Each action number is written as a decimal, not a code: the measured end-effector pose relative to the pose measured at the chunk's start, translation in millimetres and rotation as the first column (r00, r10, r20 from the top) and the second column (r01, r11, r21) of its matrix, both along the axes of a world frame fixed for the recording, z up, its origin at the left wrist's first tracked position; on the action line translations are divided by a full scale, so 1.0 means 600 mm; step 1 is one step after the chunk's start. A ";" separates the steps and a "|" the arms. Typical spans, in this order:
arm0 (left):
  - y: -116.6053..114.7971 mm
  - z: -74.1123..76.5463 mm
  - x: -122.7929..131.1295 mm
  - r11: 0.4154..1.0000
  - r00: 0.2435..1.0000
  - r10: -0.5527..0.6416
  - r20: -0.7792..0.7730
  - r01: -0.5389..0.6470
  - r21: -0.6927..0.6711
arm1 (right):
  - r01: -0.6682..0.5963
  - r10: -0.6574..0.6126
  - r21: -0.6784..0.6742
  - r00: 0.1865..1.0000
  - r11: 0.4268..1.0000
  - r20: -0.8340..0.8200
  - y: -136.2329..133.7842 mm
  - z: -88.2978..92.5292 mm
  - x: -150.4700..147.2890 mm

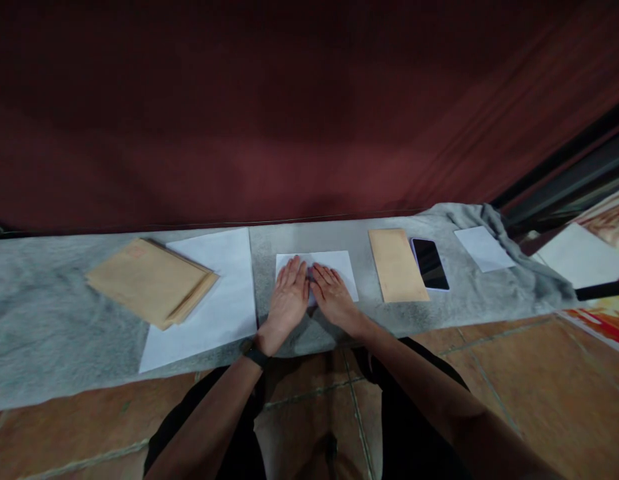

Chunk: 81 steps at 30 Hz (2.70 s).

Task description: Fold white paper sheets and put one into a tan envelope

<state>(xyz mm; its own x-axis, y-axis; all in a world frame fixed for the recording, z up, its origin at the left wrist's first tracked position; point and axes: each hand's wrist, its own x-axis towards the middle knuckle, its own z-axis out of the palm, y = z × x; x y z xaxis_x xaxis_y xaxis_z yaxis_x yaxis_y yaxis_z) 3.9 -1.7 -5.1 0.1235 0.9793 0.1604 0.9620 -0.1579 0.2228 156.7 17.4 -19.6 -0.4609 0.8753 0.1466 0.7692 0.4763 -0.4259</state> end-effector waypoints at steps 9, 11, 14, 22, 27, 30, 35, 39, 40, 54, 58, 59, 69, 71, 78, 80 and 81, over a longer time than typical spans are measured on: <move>0.014 -0.023 0.025 0.996 0.998 -0.004 -0.070 -0.002 -0.090 | 0.076 -0.080 0.039 0.989 0.996 0.124 0.021 -0.007 -0.009; 0.021 -0.020 0.024 0.996 0.996 0.011 -0.085 -0.019 -0.092 | 0.082 -0.091 0.067 0.985 0.994 0.148 0.026 -0.010 -0.006; 0.030 -0.020 0.020 0.995 0.994 0.062 -0.086 -0.068 -0.075 | 0.106 -0.125 0.124 0.978 0.987 0.165 0.033 -0.017 0.002; 0.037 -0.028 -0.003 0.972 0.971 0.232 -0.049 -0.233 -0.018 | 0.205 -0.240 0.219 0.959 0.954 0.149 0.041 -0.037 0.028; 0.047 -0.023 -0.035 0.974 0.975 0.222 -0.031 -0.223 -0.037 | 0.253 -0.288 0.201 0.943 0.946 0.167 0.046 -0.038 0.050; 0.051 -0.017 -0.041 0.986 0.986 0.164 -0.025 -0.164 -0.006 | 0.282 -0.316 0.195 0.933 0.939 0.171 0.045 -0.034 0.054; 0.062 -0.008 -0.025 0.998 0.998 0.056 -0.012 -0.055 0.041 | 0.180 -0.198 0.135 0.971 0.974 0.133 0.033 -0.019 0.033; 0.078 -0.003 -0.019 0.998 0.998 0.066 -0.015 -0.066 0.013 | 0.108 -0.114 0.057 0.986 0.993 0.123 0.019 -0.011 0.009; 0.081 -0.002 -0.019 0.997 0.997 0.071 -0.024 -0.070 0.011 | 0.107 -0.112 0.045 0.986 0.993 0.124 0.017 -0.010 0.005; 0.068 0.010 -0.020 0.998 0.994 0.057 -0.094 -0.056 0.011 | 0.097 -0.096 -0.003 0.990 0.995 0.106 0.014 -0.002 -0.005; 0.066 0.005 -0.012 0.996 0.996 0.078 -0.051 -0.076 0.035 | 0.106 -0.104 -0.011 0.989 0.994 0.107 0.019 -0.002 -0.009; 0.064 0.002 -0.007 0.997 0.997 0.064 -0.039 -0.063 0.038 | 0.109 -0.107 -0.014 0.988 0.994 0.110 0.021 -0.002 -0.010; 0.042 -0.018 0.016 0.997 0.996 -0.053 -0.072 0.048 -0.062 | 0.093 -0.101 0.064 0.984 0.994 0.144 0.043 -0.009 0.004; 0.042 -0.020 0.018 0.998 0.997 -0.026 -0.076 0.021 -0.061 | 0.111 -0.123 0.084 0.982 0.990 0.146 0.045 -0.013 0.007; 0.041 -0.032 0.018 0.997 0.996 0.071 -0.058 -0.072 -0.017 | 0.215 -0.233 0.151 0.965 0.965 0.117 0.044 -0.030 0.017; 0.038 -0.034 0.013 0.996 0.994 0.092 -0.063 -0.092 -0.002 | 0.232 -0.252 0.176 0.962 0.957 0.102 0.042 -0.034 0.025; 0.036 -0.035 0.010 0.995 0.993 0.104 -0.064 -0.104 0.003 | 0.237 -0.258 0.187 0.961 0.953 0.096 0.041 -0.036 0.029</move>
